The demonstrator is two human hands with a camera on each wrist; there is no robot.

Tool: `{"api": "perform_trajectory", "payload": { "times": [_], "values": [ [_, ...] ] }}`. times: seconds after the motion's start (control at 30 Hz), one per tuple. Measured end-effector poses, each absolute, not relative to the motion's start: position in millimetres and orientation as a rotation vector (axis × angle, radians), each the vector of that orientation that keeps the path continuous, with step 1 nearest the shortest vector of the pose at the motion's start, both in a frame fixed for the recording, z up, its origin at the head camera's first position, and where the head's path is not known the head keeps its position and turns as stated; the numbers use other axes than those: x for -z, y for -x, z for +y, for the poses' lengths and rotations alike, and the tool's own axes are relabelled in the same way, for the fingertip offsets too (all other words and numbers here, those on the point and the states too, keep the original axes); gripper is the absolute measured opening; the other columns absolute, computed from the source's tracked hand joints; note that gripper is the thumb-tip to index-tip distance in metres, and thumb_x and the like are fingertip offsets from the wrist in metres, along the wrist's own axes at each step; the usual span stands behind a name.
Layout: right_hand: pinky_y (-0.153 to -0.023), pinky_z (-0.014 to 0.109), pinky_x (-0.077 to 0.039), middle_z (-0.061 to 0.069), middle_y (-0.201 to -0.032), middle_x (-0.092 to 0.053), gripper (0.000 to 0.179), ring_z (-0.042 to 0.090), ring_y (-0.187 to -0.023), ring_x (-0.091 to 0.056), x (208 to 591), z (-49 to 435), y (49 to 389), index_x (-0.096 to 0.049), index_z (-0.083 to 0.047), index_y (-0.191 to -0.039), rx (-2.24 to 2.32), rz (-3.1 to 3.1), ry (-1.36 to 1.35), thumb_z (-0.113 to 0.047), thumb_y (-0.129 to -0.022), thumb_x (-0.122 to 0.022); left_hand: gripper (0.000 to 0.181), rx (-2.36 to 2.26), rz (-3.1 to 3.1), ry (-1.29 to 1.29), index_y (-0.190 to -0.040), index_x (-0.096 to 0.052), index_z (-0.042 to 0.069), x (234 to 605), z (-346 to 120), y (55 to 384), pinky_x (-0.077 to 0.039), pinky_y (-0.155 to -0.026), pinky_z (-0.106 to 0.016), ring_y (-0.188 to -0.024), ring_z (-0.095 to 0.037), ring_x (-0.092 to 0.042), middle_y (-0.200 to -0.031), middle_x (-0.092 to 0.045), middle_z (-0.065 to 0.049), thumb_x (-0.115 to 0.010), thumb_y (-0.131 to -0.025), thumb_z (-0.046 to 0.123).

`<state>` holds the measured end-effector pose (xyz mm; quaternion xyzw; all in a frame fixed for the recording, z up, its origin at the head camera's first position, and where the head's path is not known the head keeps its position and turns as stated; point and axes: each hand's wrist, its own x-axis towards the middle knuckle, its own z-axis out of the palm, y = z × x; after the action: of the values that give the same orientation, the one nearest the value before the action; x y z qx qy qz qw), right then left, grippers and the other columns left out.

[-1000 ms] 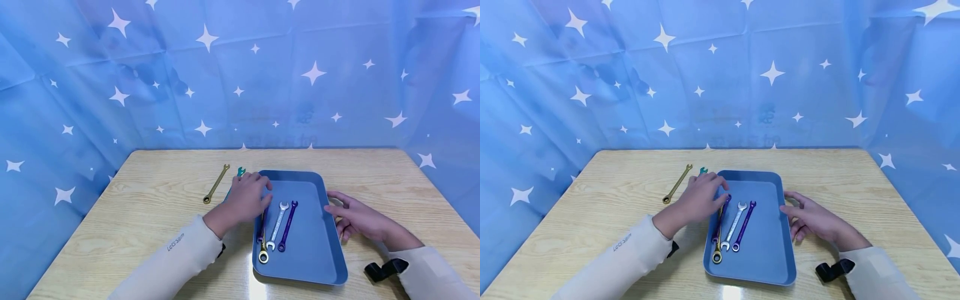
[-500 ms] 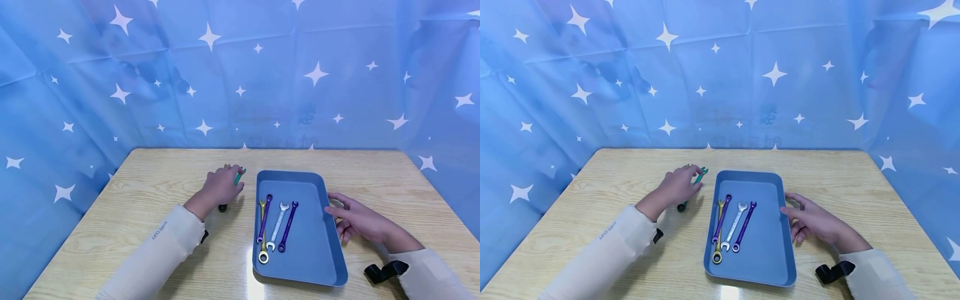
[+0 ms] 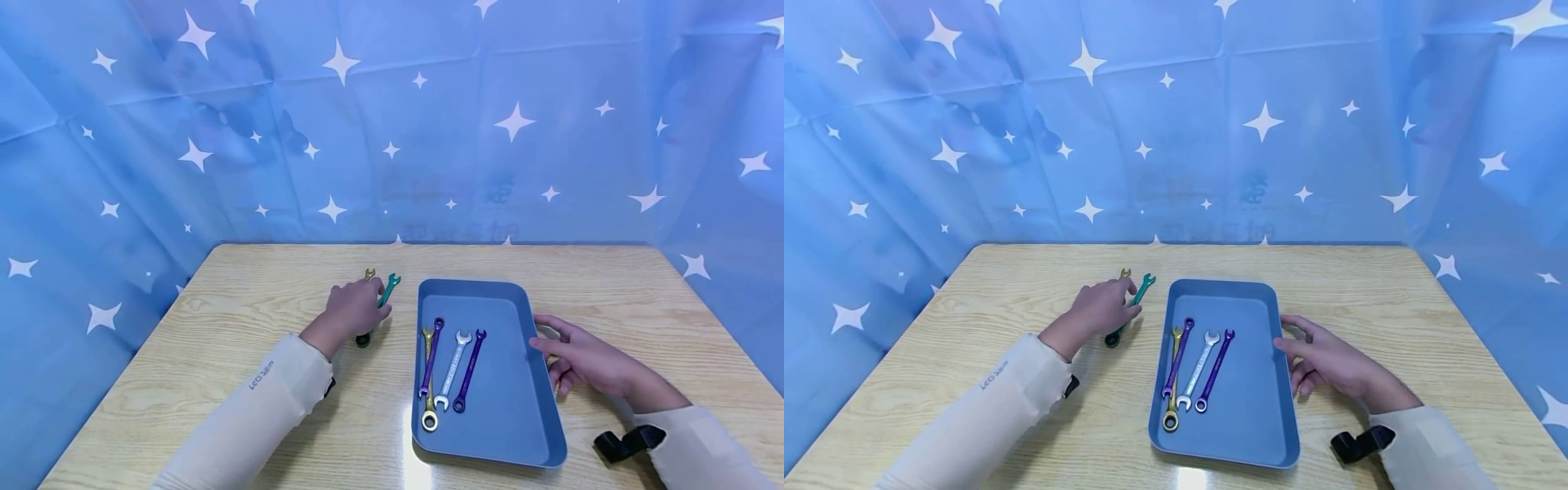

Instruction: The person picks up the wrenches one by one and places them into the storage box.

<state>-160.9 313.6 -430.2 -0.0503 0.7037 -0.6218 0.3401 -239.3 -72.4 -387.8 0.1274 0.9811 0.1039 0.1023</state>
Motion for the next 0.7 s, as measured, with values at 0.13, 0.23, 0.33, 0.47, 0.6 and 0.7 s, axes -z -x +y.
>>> {"api": "perform_trajectory", "payload": {
  "times": [0.13,0.23,0.33,0.47,0.6,0.7],
  "values": [
    [-0.060,0.032,-0.059,0.002,-0.078,-0.069,0.080,0.014,-0.064,-0.069,430.0,313.1,161.0,0.018,-0.009,-0.157,1.617,1.829,0.136,-0.032,-0.108,-0.042,0.035,-0.296,2.886,-0.373,-0.124,-0.060,0.014,389.7,-72.8,239.5,-0.044,-0.089,-0.047,-0.077,-0.018,-0.057,-0.079,-0.058,0.002,-0.061,-0.099,0.038],
    [-0.060,0.032,-0.058,0.002,-0.079,-0.069,0.081,0.014,-0.064,-0.069,429.6,312.7,161.4,0.018,-0.009,-0.157,1.614,1.830,0.140,-0.032,-0.108,-0.042,0.029,-0.303,2.875,-0.368,-0.115,-0.061,0.013,390.8,-73.1,240.1,-0.044,-0.076,-0.039,-0.072,-0.018,-0.056,-0.077,-0.058,0.000,-0.062,-0.099,0.036],
    [-0.060,0.032,-0.058,0.001,-0.079,-0.069,0.080,0.014,-0.064,-0.069,429.2,312.1,161.7,0.018,-0.009,-0.157,1.615,1.828,0.145,-0.032,-0.109,-0.042,0.025,-0.304,2.868,-0.364,-0.108,-0.062,0.012,391.9,-73.5,240.9,-0.041,-0.064,-0.034,-0.066,-0.018,-0.056,-0.076,-0.057,-0.002,-0.062,-0.099,0.035],
    [-0.060,0.032,-0.058,0.001,-0.077,-0.068,0.081,0.013,-0.064,-0.069,429.2,312.2,161.2,0.019,-0.009,-0.157,1.612,1.832,0.142,-0.031,-0.108,-0.042,0.022,-0.303,2.871,-0.386,-0.100,-0.062,0.012,394.8,-74.1,243.3,-0.039,-0.057,-0.032,-0.061,-0.018,-0.054,-0.071,-0.055,-0.002,-0.064,-0.098,0.034],
    [-0.060,0.032,-0.058,0.001,-0.077,-0.067,0.081,0.013,-0.064,-0.069,428.7,312.8,160.5,0.019,-0.009,-0.157,1.603,1.845,0.138,-0.032,-0.108,-0.042,0.021,-0.300,2.879,-0.415,-0.091,-0.059,0.012,397.7,-73.6,246.2,-0.040,-0.054,-0.031,-0.059,-0.018,-0.054,-0.068,-0.054,-0.002,-0.065,-0.097,0.032],
    [-0.060,0.032,-0.058,0.001,-0.079,-0.067,0.081,0.014,-0.065,-0.069,427.9,312.4,160.6,0.018,-0.009,-0.157,1.603,1.846,0.143,-0.032,-0.108,-0.042,0.022,-0.302,2.867,-0.402,-0.089,-0.058,0.012,398.5,-73.7,247.1,-0.041,-0.052,-0.031,-0.060,-0.018,-0.055,-0.071,-0.056,-0.003,-0.067,-0.096,0.030]
  ]
}}
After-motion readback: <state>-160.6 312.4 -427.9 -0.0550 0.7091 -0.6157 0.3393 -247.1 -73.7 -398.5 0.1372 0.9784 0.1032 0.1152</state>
